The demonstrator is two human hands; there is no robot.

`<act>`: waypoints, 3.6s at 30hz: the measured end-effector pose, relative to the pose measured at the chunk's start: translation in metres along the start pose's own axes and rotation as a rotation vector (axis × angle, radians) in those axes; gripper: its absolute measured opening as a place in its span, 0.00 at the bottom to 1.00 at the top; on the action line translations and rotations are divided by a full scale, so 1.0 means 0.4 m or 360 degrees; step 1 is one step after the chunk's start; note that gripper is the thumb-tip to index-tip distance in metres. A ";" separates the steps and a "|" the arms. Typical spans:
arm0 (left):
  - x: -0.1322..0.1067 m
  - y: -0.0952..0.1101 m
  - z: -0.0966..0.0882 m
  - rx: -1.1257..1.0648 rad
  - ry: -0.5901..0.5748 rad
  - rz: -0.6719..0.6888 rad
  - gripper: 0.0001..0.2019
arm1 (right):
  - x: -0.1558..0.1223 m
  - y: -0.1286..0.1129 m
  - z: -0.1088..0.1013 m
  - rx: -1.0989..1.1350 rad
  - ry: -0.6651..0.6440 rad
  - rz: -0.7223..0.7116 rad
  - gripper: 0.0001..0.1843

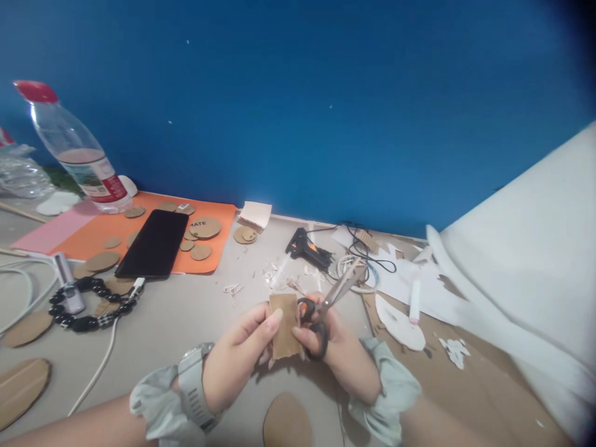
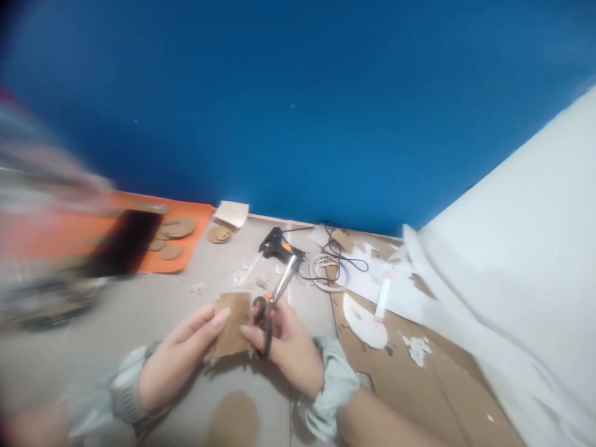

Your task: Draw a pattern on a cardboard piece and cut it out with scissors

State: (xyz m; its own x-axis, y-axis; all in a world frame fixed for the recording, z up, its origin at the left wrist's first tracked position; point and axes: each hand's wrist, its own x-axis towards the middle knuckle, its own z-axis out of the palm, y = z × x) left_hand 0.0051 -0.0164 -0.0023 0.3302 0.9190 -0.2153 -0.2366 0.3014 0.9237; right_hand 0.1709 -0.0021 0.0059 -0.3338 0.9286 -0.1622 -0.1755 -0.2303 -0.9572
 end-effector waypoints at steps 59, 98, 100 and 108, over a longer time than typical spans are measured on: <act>0.005 0.004 -0.014 0.0315 0.0208 0.0214 0.15 | 0.004 0.004 -0.023 -0.0010 -0.0191 0.0172 0.17; -0.021 -0.013 -0.019 0.0235 0.0300 0.0219 0.21 | -0.015 0.044 -0.042 -0.0228 -0.0969 0.0281 0.35; -0.021 -0.009 -0.018 0.0259 0.0312 0.0230 0.21 | -0.013 0.035 -0.039 -0.0243 -0.1005 0.0277 0.35; -0.015 -0.014 -0.021 0.0297 0.0261 0.0239 0.21 | -0.021 -0.010 -0.024 -0.0179 -0.1027 0.0232 0.33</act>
State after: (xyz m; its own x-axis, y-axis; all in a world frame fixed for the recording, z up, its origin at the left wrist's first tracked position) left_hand -0.0031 -0.0217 -0.0086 0.1485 0.9832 -0.1062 -0.0943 0.1209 0.9882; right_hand 0.1833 -0.0063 0.0088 -0.8398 0.5220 -0.1490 -0.0008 -0.2756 -0.9613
